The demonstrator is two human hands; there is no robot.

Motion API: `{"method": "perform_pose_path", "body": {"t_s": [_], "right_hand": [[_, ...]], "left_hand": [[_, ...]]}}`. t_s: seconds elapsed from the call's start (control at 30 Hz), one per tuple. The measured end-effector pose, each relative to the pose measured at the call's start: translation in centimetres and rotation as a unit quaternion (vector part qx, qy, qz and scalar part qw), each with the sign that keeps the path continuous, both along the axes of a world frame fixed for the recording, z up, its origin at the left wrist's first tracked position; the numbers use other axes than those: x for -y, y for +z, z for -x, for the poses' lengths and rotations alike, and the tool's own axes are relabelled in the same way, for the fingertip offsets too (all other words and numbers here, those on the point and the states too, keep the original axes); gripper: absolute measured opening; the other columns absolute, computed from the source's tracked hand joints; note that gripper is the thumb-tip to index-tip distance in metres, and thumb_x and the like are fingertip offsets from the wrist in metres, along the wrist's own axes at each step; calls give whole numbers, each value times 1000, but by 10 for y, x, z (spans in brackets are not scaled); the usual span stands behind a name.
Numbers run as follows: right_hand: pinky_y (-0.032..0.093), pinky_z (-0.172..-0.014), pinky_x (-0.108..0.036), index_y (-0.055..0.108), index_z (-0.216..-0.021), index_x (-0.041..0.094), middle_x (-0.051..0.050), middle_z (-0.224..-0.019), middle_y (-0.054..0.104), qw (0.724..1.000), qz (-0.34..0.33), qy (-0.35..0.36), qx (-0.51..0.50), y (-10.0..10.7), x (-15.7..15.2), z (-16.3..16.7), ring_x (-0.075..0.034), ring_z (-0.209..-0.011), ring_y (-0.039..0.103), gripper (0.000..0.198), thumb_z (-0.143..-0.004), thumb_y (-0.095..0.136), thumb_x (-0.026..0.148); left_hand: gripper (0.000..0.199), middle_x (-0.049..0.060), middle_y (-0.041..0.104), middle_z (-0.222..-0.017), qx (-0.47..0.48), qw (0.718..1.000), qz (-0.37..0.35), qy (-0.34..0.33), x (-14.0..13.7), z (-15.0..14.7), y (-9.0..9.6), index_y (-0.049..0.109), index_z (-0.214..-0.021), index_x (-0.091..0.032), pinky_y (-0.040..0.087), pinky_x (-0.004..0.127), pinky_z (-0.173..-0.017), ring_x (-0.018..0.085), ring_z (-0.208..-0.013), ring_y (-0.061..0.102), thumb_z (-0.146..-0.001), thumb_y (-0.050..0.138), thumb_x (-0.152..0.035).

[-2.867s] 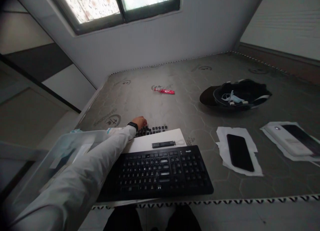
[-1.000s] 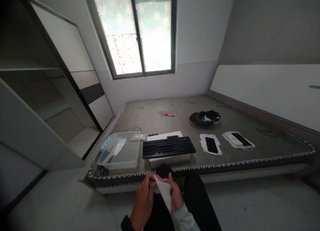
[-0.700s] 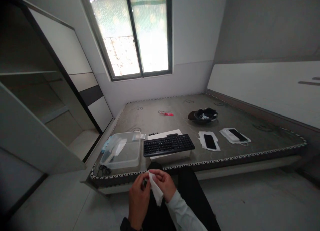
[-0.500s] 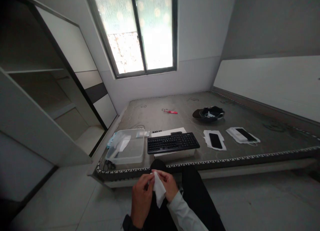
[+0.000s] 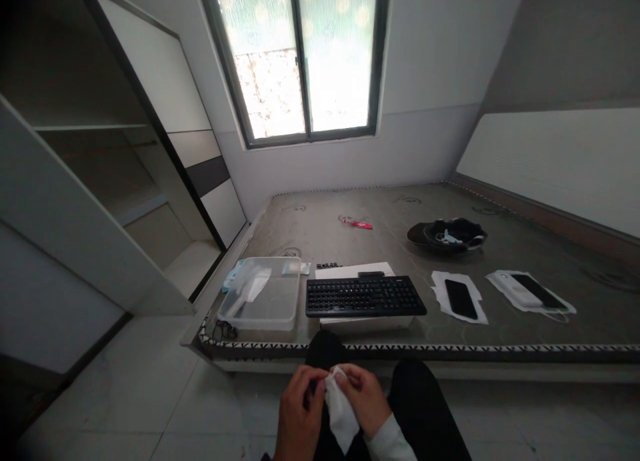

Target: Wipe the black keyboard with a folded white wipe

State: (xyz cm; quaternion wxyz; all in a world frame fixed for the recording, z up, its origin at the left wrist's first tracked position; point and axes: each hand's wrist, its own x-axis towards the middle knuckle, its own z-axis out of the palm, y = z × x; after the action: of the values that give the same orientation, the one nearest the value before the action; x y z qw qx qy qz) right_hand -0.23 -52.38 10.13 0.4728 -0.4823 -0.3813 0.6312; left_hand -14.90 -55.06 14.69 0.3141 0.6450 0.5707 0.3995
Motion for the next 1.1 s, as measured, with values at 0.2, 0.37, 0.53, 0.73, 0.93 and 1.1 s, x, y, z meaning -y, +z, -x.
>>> {"method": "perform_pose_path", "body": {"t_s": [0.2,0.37,0.53,0.73,0.93,1.1], "right_hand": [[51,-66,-28,75,-84,17,-7,-74,78,1000,22,10,-18,-9,-11,0,-18,-67,69,38,-66,72,51],[53,-62,-30,75,-68,17,-8,-66,77,998,48,-42,4,-20,-17,1,-22,-64,70,37,-48,84,47],[54,-74,-33,76,-86,17,-9,-79,79,998,50,-13,-23,-20,-20,4,-24,-76,72,44,-58,78,51],[53,-62,-32,77,-76,17,-8,-68,77,999,49,-11,-11,-20,-23,6,-22,-63,70,42,-56,77,53],[49,-54,-29,74,-59,16,-6,-56,74,995,68,-68,15,-26,-27,3,-20,-53,66,42,-40,84,53],[48,-53,-28,74,-64,16,-5,-56,73,997,66,-44,2,-26,-26,3,-18,-53,65,43,-47,81,55]], "left_hand": [[25,5,63,-89,-10,999,36,-11,-13,3,-12,65,-95,-20,42,25,-67,15,-73,57,-91,45,-34],[26,4,64,-86,-27,997,68,-24,-24,1,-11,65,-99,-21,41,25,-63,14,-65,55,-90,45,-34],[27,6,66,-91,-7,997,59,-44,-30,2,-13,65,-101,-20,43,26,-67,16,-74,59,-90,45,-36],[28,5,66,-83,20,999,18,-36,-34,1,-29,69,-96,-21,44,25,-65,16,-73,60,-89,47,-37],[19,2,66,-79,0,999,19,-45,-38,3,-33,70,-92,-22,40,21,-54,11,-59,55,-84,56,-32],[21,2,68,-80,-26,996,40,-75,-40,7,-30,70,-94,-22,38,20,-51,9,-54,52,-83,58,-34]]}}
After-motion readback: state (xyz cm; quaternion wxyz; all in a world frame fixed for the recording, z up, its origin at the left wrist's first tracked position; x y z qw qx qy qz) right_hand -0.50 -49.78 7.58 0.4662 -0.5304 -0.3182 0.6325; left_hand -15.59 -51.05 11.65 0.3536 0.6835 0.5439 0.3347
